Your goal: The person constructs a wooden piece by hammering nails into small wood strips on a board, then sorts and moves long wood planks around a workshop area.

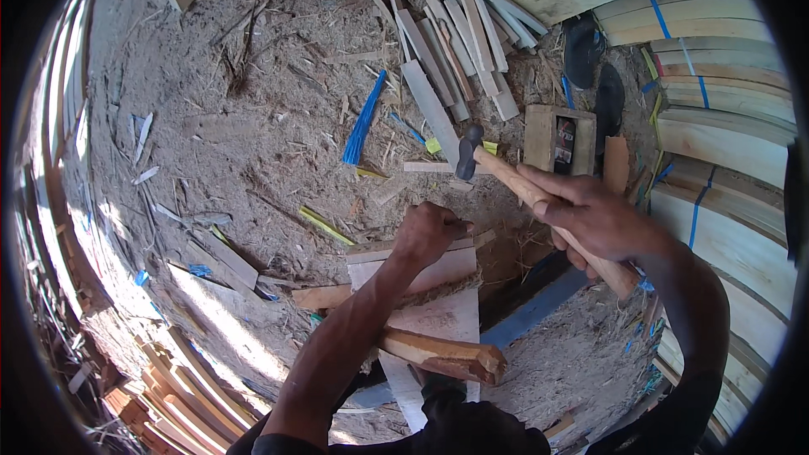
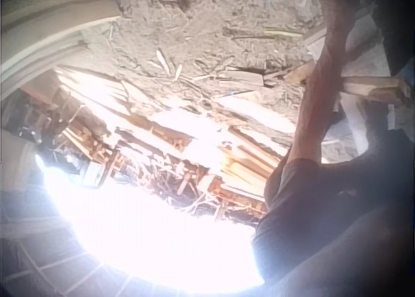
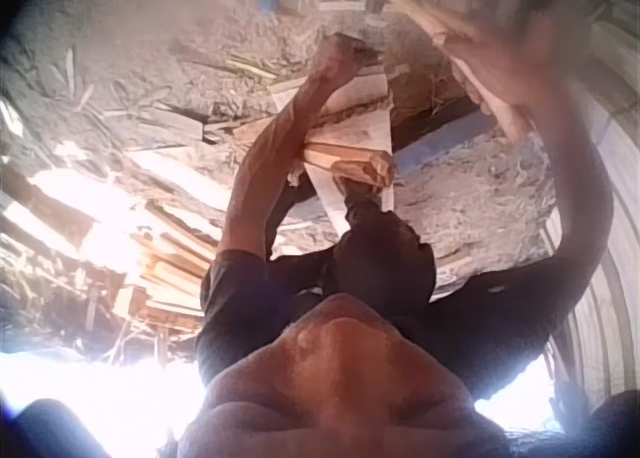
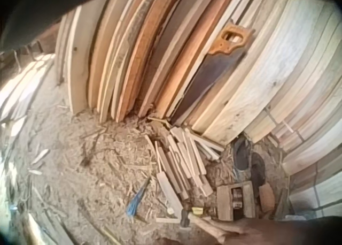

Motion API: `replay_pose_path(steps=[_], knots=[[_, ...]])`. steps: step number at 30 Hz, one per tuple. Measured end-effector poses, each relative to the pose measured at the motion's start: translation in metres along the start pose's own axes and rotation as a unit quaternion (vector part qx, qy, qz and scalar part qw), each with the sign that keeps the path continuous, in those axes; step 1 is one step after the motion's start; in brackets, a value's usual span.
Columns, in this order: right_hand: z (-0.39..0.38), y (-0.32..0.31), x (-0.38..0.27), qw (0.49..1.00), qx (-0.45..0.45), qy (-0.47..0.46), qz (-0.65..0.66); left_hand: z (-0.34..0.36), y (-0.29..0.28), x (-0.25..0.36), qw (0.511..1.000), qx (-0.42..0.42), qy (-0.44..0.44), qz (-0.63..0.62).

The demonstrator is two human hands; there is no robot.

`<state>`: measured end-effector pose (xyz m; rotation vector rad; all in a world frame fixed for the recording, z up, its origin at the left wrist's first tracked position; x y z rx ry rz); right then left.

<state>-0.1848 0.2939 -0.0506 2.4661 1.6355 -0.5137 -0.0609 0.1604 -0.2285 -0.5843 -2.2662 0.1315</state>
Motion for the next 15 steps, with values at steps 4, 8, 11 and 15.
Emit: replay_pose_path(steps=[4, 8, 11, 15], knots=[[-0.006, -0.030, -0.030, 0.946, 0.220, -0.181, 0.151, -0.011, -0.026, -0.006, 0.986, 0.152, 0.066, -0.035], [0.001, -0.001, 0.007, 0.999, 0.037, -0.021, 0.028, -0.039, -0.054, -0.028, 0.968, 0.249, 0.004, 0.024], [-0.002, 0.001, 0.000, 0.996, -0.044, 0.073, -0.013, -0.055, -0.042, -0.031, 0.955, 0.187, -0.019, 0.230], [-0.007, -0.044, -0.036, 0.929, 0.266, -0.209, 0.151, -0.053, -0.043, -0.034, 0.942, 0.220, -0.028, 0.254]])
Point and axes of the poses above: each hand's wrist, its own z-axis towards the middle knuckle, its own y-axis out of the palm, x = y × z, the point moved 6 cm from there along z, towards the middle knuckle, and after that the axes turned 5 degrees about z, right-handed, at the moved point
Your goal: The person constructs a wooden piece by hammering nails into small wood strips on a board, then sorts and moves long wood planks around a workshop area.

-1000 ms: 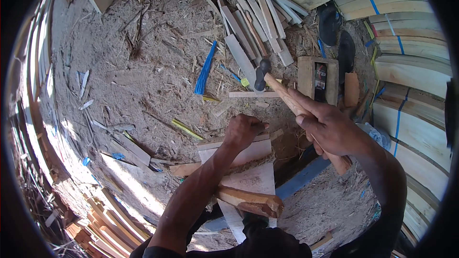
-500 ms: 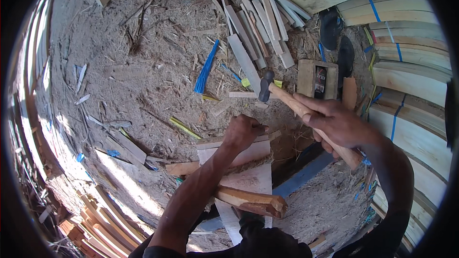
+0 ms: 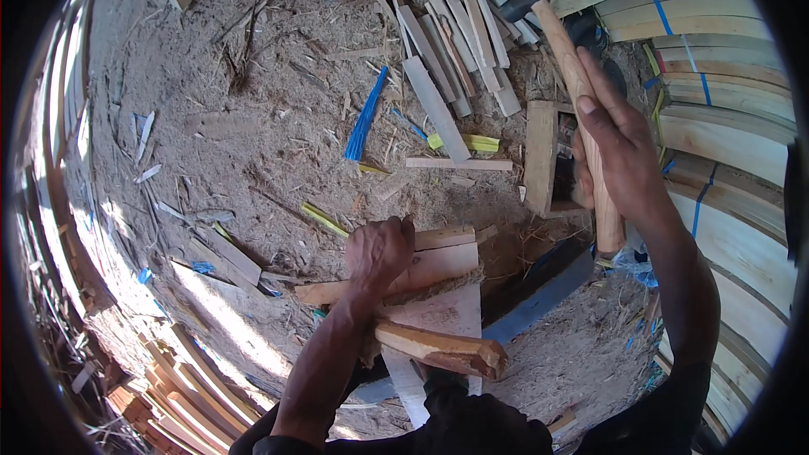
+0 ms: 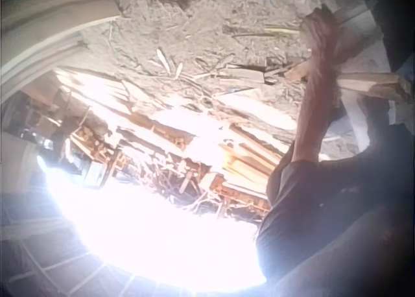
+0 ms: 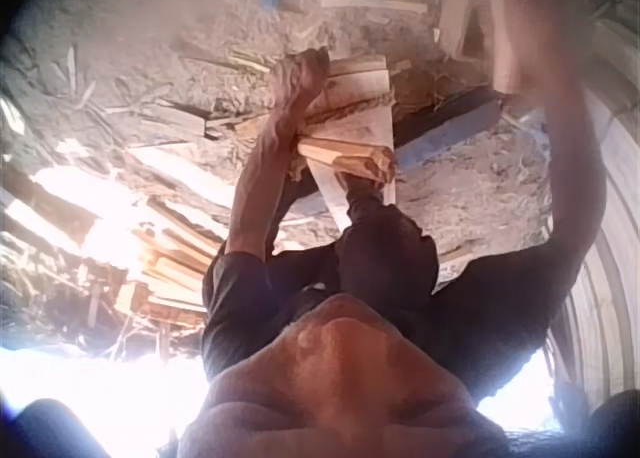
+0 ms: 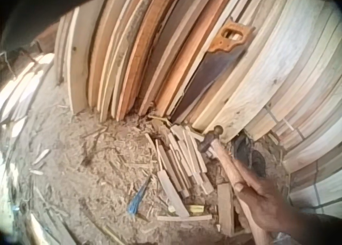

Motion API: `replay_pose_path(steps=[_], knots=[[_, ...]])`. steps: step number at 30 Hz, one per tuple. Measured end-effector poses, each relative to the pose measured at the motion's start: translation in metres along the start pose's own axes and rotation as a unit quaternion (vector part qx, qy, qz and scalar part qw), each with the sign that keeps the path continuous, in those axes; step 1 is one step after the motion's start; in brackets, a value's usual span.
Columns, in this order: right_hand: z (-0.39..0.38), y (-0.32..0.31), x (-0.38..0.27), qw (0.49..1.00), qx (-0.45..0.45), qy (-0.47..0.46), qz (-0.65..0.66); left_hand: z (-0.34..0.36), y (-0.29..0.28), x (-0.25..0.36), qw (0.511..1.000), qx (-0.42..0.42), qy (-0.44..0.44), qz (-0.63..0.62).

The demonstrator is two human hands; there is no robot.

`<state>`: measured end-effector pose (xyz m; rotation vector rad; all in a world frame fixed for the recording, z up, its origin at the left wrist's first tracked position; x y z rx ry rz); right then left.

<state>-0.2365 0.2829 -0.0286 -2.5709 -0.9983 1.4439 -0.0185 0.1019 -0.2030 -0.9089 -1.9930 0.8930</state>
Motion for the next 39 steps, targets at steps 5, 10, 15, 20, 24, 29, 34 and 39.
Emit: replay_pose_path(steps=[5, 10, 15, 20, 24, 29, 34, 39], knots=[[-0.051, 0.044, 0.089, 0.866, -0.405, 0.196, -0.220, -0.004, 0.004, 0.008, 1.000, 0.010, -0.003, 0.017], [-0.004, 0.031, -0.008, 0.979, -0.171, 0.077, -0.085, -0.001, 0.006, 0.007, 1.000, -0.020, -0.017, 0.015], [-0.038, 0.019, 0.033, 0.988, -0.121, 0.090, -0.040, -0.002, 0.000, 0.006, 0.999, -0.020, -0.031, 0.029], [-0.041, 0.028, 0.037, 0.923, -0.303, 0.201, -0.129, -0.005, -0.002, 0.005, 0.999, -0.004, -0.039, 0.037], [-0.023, 0.005, 0.016, 0.996, -0.035, -0.025, 0.076, -0.002, 0.001, 0.010, 0.998, -0.033, -0.038, 0.037], [-0.048, 0.029, 0.083, 0.892, -0.362, 0.182, -0.201, 0.002, 0.002, 0.010, 0.998, -0.031, -0.045, 0.044], [-0.047, 0.027, 0.060, 0.981, -0.165, 0.097, -0.034, -0.002, 0.000, 0.010, 0.996, -0.048, -0.056, 0.045], [-0.069, 0.020, 0.093, 0.914, -0.321, 0.206, -0.136, -0.004, 0.002, 0.008, 0.994, -0.054, -0.064, 0.064]])
Point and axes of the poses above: each hand's wrist, its own z-axis towards the middle knuckle, its own y-axis out of the palm, x = y × z, the point moved 6 cm from there along z, towards the middle knuckle, and after that the axes turned 5 degrees about z, right-handed, at the moved point
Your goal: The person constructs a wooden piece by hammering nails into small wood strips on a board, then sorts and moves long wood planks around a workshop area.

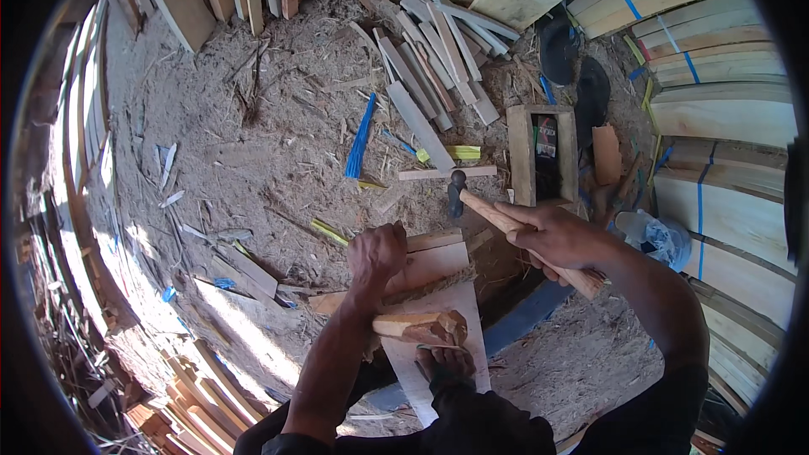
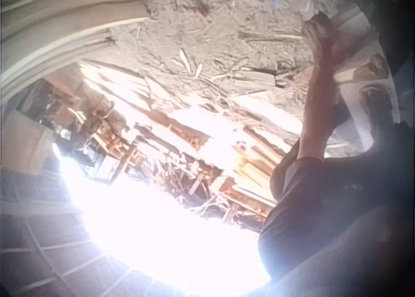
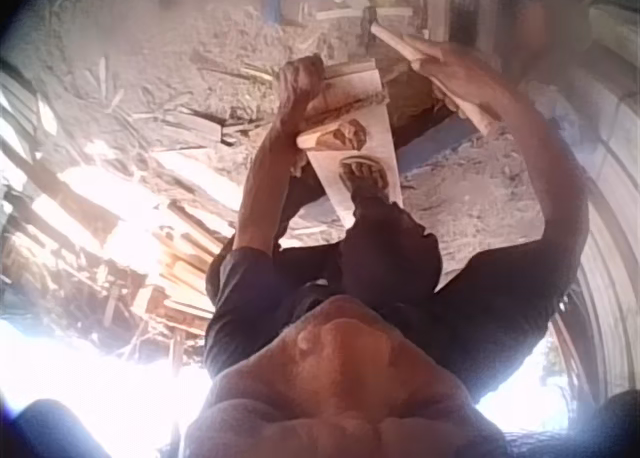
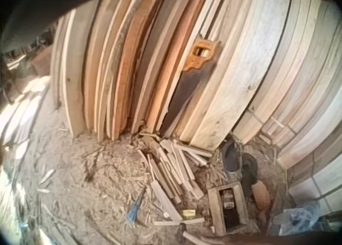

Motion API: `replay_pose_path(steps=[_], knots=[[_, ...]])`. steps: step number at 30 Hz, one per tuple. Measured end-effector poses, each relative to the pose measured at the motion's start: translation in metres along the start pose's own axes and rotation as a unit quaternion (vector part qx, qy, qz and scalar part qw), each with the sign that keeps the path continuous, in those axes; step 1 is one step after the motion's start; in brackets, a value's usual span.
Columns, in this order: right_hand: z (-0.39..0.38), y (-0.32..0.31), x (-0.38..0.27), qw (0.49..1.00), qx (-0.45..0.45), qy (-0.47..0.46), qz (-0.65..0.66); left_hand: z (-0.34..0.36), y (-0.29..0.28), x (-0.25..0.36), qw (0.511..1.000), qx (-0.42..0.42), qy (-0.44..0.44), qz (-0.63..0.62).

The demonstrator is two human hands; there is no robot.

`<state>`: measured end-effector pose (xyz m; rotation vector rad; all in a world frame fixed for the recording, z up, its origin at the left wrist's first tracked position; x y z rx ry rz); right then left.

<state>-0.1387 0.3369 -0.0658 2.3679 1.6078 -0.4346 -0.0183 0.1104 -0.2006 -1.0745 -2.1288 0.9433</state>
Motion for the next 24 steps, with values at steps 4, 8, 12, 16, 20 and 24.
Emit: replay_pose_path(steps=[4, 8, 12, 16, 20, 24], knots=[[0.004, 0.009, 0.027, 0.986, 0.097, -0.098, 0.093, 0.000, -0.005, 0.007, 1.000, 0.013, 0.009, -0.006], [0.004, 0.021, 0.053, 0.985, 0.022, -0.049, 0.162, -0.003, 0.000, 0.001, 1.000, 0.006, 0.011, -0.005], [-0.006, 0.012, 0.102, 0.893, 0.247, -0.182, 0.331, 0.003, -0.004, -0.024, 0.970, 0.103, 0.132, -0.177], [0.010, -0.023, 0.165, 0.852, 0.356, -0.220, 0.315, -0.052, -0.034, -0.092, 0.820, 0.299, 0.034, -0.488], [0.028, -0.041, 0.184, 0.859, 0.397, -0.175, 0.272, -0.123, 0.056, -0.139, 0.831, 0.173, 0.061, -0.525], [0.048, -0.051, 0.225, 0.839, 0.500, -0.140, 0.163, -0.156, 0.100, -0.118, 0.774, 0.074, 0.039, -0.627]])
Point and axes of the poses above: each hand's wrist, its own z-axis towards the middle knuckle, its own y-axis out of the palm, x = y × z, the point moved 6 cm from there along z, towards the middle knuckle, and after that the axes turned 5 degrees about z, right-handed, at the moved point
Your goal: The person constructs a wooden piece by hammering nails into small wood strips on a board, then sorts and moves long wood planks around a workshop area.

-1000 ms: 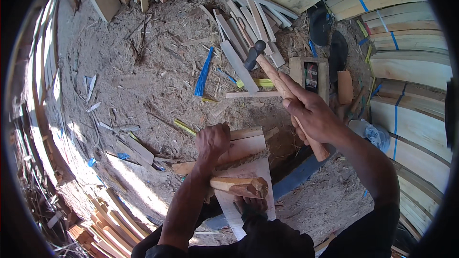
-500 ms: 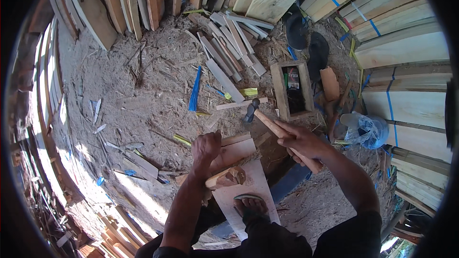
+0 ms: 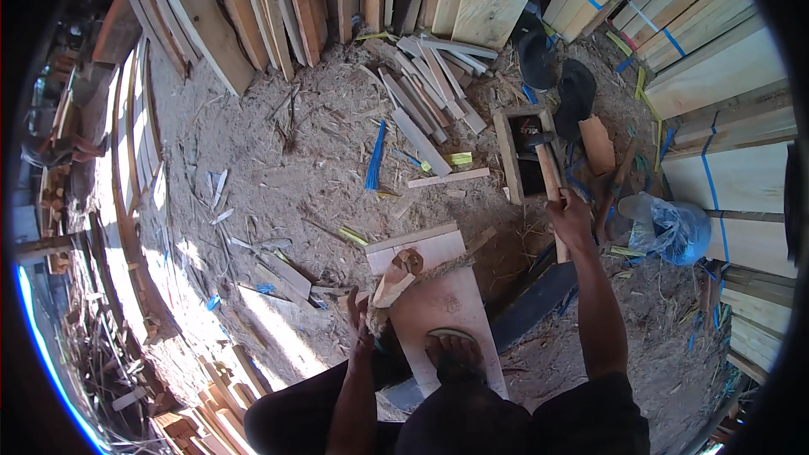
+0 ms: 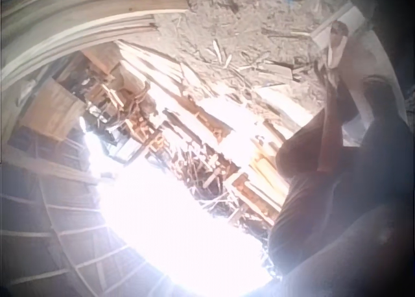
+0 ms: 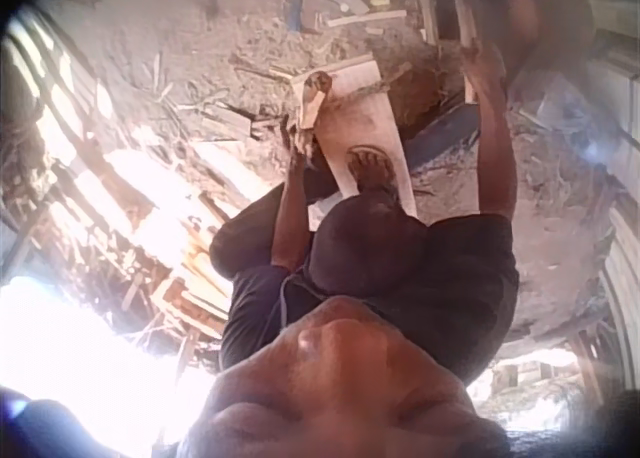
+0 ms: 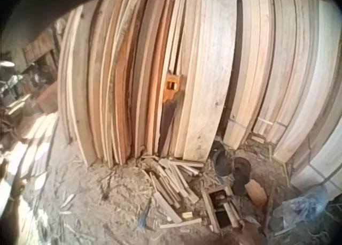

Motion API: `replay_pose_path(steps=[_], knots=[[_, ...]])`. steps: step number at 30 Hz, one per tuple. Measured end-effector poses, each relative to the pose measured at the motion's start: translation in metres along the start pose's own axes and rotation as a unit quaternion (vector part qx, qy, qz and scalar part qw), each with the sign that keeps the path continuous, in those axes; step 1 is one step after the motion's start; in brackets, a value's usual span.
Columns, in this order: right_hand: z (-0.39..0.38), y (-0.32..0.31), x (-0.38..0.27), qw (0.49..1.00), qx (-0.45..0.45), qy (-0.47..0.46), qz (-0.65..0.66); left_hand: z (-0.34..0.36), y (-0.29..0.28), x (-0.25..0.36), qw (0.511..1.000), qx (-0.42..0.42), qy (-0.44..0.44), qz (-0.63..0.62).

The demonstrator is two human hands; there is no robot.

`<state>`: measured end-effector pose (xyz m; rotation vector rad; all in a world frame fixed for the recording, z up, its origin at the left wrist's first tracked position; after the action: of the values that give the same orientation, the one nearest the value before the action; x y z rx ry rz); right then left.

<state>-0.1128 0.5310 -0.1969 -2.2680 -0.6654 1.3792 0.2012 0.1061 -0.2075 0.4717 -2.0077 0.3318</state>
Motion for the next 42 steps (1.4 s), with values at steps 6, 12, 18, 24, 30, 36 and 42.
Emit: replay_pose_path(steps=[6, 12, 18, 24, 30, 36, 42], knots=[[-0.064, 0.026, -0.124, 0.981, -0.060, -0.148, 0.110, -0.017, -0.023, -0.021, 0.963, -0.066, -0.065, 0.255], [-0.123, 0.164, -0.274, 0.902, -0.280, -0.207, 0.256, -0.034, 0.001, 0.000, 0.945, 0.031, -0.037, 0.324], [-0.079, 0.259, -0.273, 0.914, -0.152, -0.314, 0.206, -0.042, 0.033, 0.034, 0.840, 0.129, -0.097, 0.518], [-0.084, 0.270, -0.237, 0.902, -0.321, -0.273, 0.091, -0.046, 0.064, 0.064, 0.877, 0.129, -0.178, 0.427], [-0.202, 0.182, -0.118, 0.889, -0.438, -0.131, 0.025, -0.036, 0.074, 0.072, 0.919, 0.099, -0.145, 0.354], [-0.228, 0.138, -0.094, 0.862, -0.479, -0.087, -0.142, -0.005, 0.074, 0.091, 0.932, 0.048, -0.187, 0.306], [-0.120, 0.127, -0.120, 0.881, -0.206, -0.326, -0.274, 0.062, -0.025, 0.180, 0.758, 0.256, 0.223, 0.556]])
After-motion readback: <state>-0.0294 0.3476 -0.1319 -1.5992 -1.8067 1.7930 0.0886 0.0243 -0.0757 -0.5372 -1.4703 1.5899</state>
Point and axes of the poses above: each hand's wrist, its own z-axis towards the middle knuckle, its own y-axis out of the palm, x = y × z, the point moved 6 cm from there along z, towards the middle knuckle, and after that the axes turned 5 degrees about z, right-handed, at the moved point
